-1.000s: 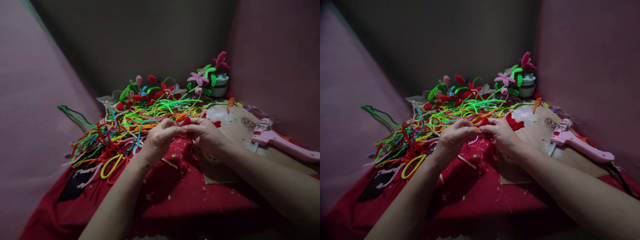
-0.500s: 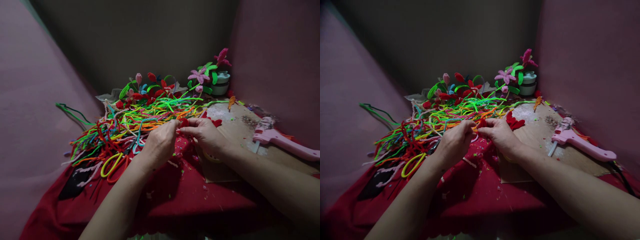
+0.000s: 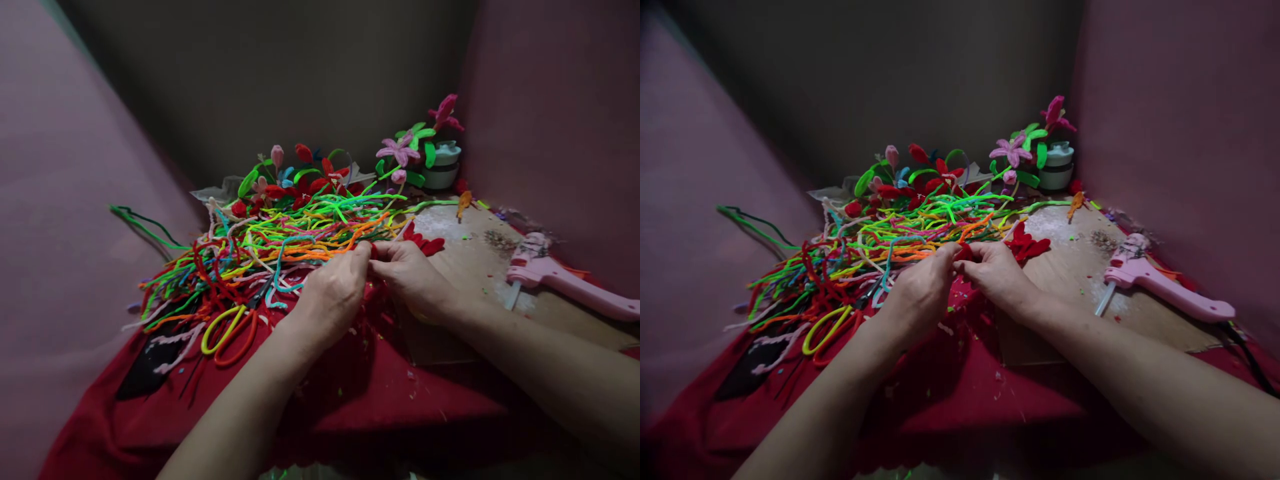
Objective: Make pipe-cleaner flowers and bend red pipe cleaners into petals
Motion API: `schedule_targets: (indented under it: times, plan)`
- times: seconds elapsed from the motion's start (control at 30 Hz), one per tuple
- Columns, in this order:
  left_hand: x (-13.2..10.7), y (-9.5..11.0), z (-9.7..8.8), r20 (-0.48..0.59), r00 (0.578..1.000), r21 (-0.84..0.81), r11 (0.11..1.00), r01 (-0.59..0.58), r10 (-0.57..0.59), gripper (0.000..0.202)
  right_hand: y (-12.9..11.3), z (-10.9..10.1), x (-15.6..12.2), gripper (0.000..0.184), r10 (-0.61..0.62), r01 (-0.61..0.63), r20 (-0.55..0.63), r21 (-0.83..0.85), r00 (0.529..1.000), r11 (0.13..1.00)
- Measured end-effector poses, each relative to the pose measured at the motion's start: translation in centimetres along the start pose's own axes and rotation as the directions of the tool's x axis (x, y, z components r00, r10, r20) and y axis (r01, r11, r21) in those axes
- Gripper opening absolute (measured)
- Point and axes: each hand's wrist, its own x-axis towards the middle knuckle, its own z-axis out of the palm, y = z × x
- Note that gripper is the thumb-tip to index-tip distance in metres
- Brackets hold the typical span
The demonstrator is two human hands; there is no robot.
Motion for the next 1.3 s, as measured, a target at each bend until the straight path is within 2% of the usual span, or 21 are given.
schedule_targets:
  times: [0.1, 0.17, 0.23, 0.3, 0.37, 0.4, 0.47, 0.53, 0.63, 0.7, 0.77, 0.87, 1.0, 1.07, 1.1, 1.23, 1.3]
  plan:
    - [0.2, -0.3, 0.0, -0.091, 0.993, -0.216, 0.975, 0.058, -0.08, 0.031, -0.2, -0.2, 0.2, 0.012, 0.028, -0.027, -0.022, 0.004, 0.999, 1.0]
    - [0.4, -0.5, -0.2, -0.109, 0.975, -0.442, 0.888, 0.127, -0.194, 0.033, -0.3, -0.4, 0.3, 0.01, 0.062, -0.061, -0.021, 0.044, 0.998, 0.997]
    - [0.7, -0.5, -0.4, -0.047, 0.94, -0.677, 0.703, 0.218, -0.337, 0.037, -0.3, -0.4, 0.3, 0.009, 0.085, -0.084, 0.001, 0.093, 0.996, 0.992]
    - [1.1, -0.4, -0.5, 0.09, 0.887, -0.83, 0.459, 0.319, -0.453, 0.043, -0.2, -0.4, 0.3, 0.009, 0.08, -0.082, 0.024, 0.111, 0.997, 0.99]
    - [1.4, -0.2, -0.6, 0.238, 0.836, -0.872, 0.27, 0.408, -0.495, 0.047, -0.1, -0.4, 0.1, 0.01, 0.072, -0.076, 0.036, 0.109, 0.997, 0.991]
    - [1.5, -0.1, -0.7, 0.289, 0.82, -0.87, 0.222, 0.44, -0.494, 0.046, -0.2, -0.3, 0.0, 0.01, 0.073, -0.077, 0.043, 0.109, 0.996, 0.991]
    - [1.6, -0.1, -1.0, 0.336, 0.814, -0.862, 0.193, 0.468, -0.474, 0.037, -0.3, -0.3, -0.1, 0.011, 0.075, -0.082, 0.064, 0.12, 0.995, 0.989]
    - [1.5, -0.2, -1.5, 0.347, 0.825, -0.869, 0.178, 0.462, -0.447, 0.028, -0.4, -0.2, -0.1, 0.01, 0.066, -0.075, 0.07, 0.132, 0.995, 0.988]
    - [1.3, -0.8, -2.2, 0.367, 0.84, -0.893, 0.101, 0.438, -0.401, 0.023, -0.5, -0.3, 0.1, 0.008, 0.059, -0.064, 0.039, 0.137, 0.997, 0.989]
    - [1.1, -1.3, -2.3, 0.358, 0.85, -0.9, 0.1, 0.424, -0.387, 0.021, -0.4, -0.4, 0.2, 0.008, 0.07, -0.075, 0.041, 0.14, 0.997, 0.987]
    - [1.1, -1.6, -2.3, 0.334, 0.865, -0.895, 0.163, 0.416, -0.373, 0.017, -0.2, -0.4, 0.3, 0.009, 0.083, -0.09, 0.054, 0.134, 0.995, 0.987]
    - [1.1, -1.6, -2.1, 0.267, 0.882, -0.871, 0.294, 0.393, -0.388, 0.016, -0.1, -0.4, 0.3, 0.009, 0.094, -0.098, 0.038, 0.118, 0.995, 0.988]
    - [1.4, -1.1, -1.9, 0.064, 0.91, -0.787, 0.539, 0.299, -0.41, 0.008, -0.2, -0.5, 0.2, 0.009, 0.089, -0.095, 0.047, 0.136, 0.995, 0.986]
    - [1.4, -1.0, -1.7, 0.009, 0.922, -0.745, 0.613, 0.264, -0.386, 0.007, -0.3, -0.5, 0.2, 0.012, 0.075, -0.086, 0.079, 0.154, 0.994, 0.984]
    - [1.4, -0.9, -1.6, 0.023, 0.923, -0.747, 0.607, 0.271, -0.384, 0.006, -0.3, -0.5, 0.2, 0.014, 0.07, -0.085, 0.099, 0.166, 0.993, 0.982]
    - [1.0, -0.8, -1.1, 0.238, 0.911, -0.795, 0.47, 0.382, -0.336, 0.01, -0.2, -0.7, 0.4, 0.014, 0.135, -0.169, 0.156, 0.234, 0.979, 0.957]
    - [0.9, -0.9, -0.9, 0.233, 0.924, -0.776, 0.515, 0.364, -0.302, 0.01, -0.1, -0.8, 0.5, 0.015, 0.193, -0.227, 0.155, 0.247, 0.969, 0.942]
